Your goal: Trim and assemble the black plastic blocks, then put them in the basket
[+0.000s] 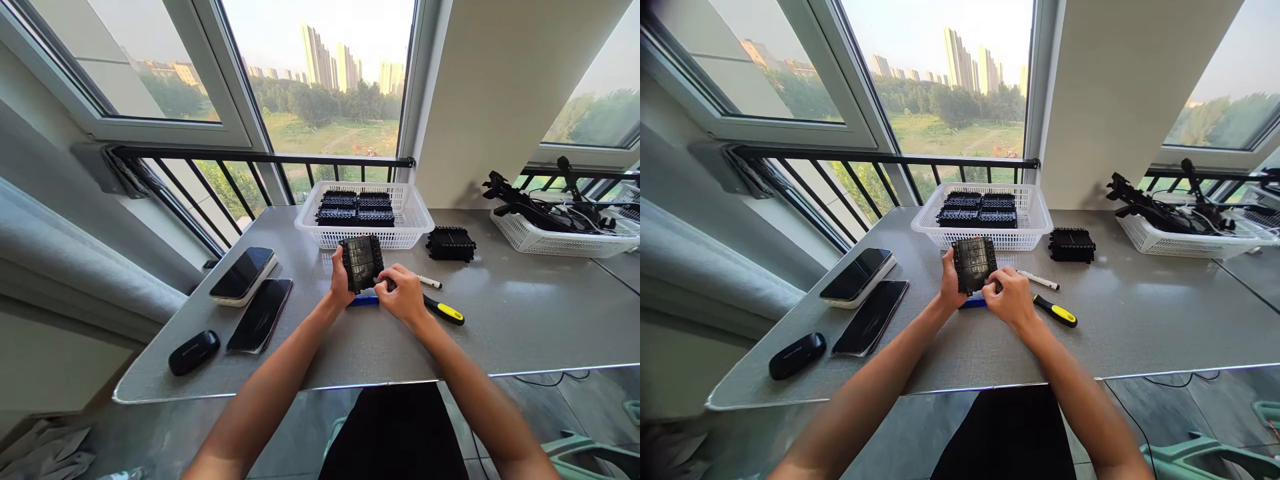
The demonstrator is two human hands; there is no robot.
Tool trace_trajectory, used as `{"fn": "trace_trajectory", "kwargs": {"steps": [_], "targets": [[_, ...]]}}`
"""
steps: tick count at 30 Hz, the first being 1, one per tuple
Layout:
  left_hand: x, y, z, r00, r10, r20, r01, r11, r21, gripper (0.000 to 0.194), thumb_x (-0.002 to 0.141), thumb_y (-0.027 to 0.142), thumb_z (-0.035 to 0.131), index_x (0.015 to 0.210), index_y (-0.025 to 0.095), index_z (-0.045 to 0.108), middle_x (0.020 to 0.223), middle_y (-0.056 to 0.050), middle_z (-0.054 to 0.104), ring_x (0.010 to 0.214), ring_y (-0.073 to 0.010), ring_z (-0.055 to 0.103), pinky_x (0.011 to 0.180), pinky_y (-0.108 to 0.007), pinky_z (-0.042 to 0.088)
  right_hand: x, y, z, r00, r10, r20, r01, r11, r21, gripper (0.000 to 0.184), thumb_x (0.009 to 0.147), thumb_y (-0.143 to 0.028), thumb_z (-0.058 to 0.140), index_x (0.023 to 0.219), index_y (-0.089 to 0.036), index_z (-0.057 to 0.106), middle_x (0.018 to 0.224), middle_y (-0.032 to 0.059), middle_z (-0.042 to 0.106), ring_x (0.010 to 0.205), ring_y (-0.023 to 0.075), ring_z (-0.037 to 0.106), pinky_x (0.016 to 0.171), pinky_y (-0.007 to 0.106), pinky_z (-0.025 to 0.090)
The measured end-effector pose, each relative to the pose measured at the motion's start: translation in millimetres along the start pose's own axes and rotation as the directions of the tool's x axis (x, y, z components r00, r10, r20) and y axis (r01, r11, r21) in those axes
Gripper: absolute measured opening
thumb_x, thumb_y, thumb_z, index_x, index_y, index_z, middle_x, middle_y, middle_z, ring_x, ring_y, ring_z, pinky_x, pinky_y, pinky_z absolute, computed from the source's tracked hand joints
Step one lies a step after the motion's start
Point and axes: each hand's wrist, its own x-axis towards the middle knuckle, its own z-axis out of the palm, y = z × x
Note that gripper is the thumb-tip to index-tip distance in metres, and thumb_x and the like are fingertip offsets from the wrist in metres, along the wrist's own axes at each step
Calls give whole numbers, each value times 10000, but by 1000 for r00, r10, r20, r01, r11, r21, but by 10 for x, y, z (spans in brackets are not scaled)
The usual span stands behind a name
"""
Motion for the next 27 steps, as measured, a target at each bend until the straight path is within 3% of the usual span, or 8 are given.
{"fn": "trace_trajectory", "kwargs": {"steps": [3,5,11,20,23,27], "targets": [[-18,-38,18,999,-45,17,45,999,12,554,891,551,414,1193,144,638,972,-84,751,954,-244,701,896,-363,545,26,39,-16,987,3,-161,7,998,66,251,847,-177,504,998,-198,704,887,53,638,792,174,629,762,286,514],[-33,-68,29,996,-82,31,81,997,14,550,886,545,430,1203,148,639,1012,-86,750,998,-251,692,929,-366,533,38,55,-8,986,-8,-168,13,1000,27,313,902,-213,474,1143,-191,671,952,76,623,844,187,633,796,303,522],[-78,-107,55,997,-42,66,39,998,55,547,878,535,449,1252,175,622,1088,-69,739,1064,-243,673,975,-352,508,19,26,11,994,-25,109,56,956,-288,397,943,-186,426,1307,-166,584,1081,126,595,820,210,644,723,313,528],[-44,-22,76,992,120,-36,-119,992,30,551,895,542,402,1238,175,628,986,-61,751,868,-202,704,807,-300,560,-22,-186,25,922,87,378,68,923,-380,401,950,-196,445,1333,-104,520,1113,149,587,820,224,669,678,305,518],[-19,30,51,991,127,-40,-128,992,-6,555,892,552,409,1240,177,624,981,-62,746,809,-189,699,766,-300,564,-23,-214,29,912,87,400,67,932,-356,349,947,-187,426,1256,-120,576,1099,130,595,819,212,661,696,299,506],[4,60,13,995,100,6,-100,995,-6,552,901,544,397,1237,169,623,968,-68,743,804,-192,698,762,-312,566,-9,-159,17,933,48,356,41,970,-238,252,908,-175,463,1009,-151,692,963,82,621,773,180,636,732,282,485]]}}
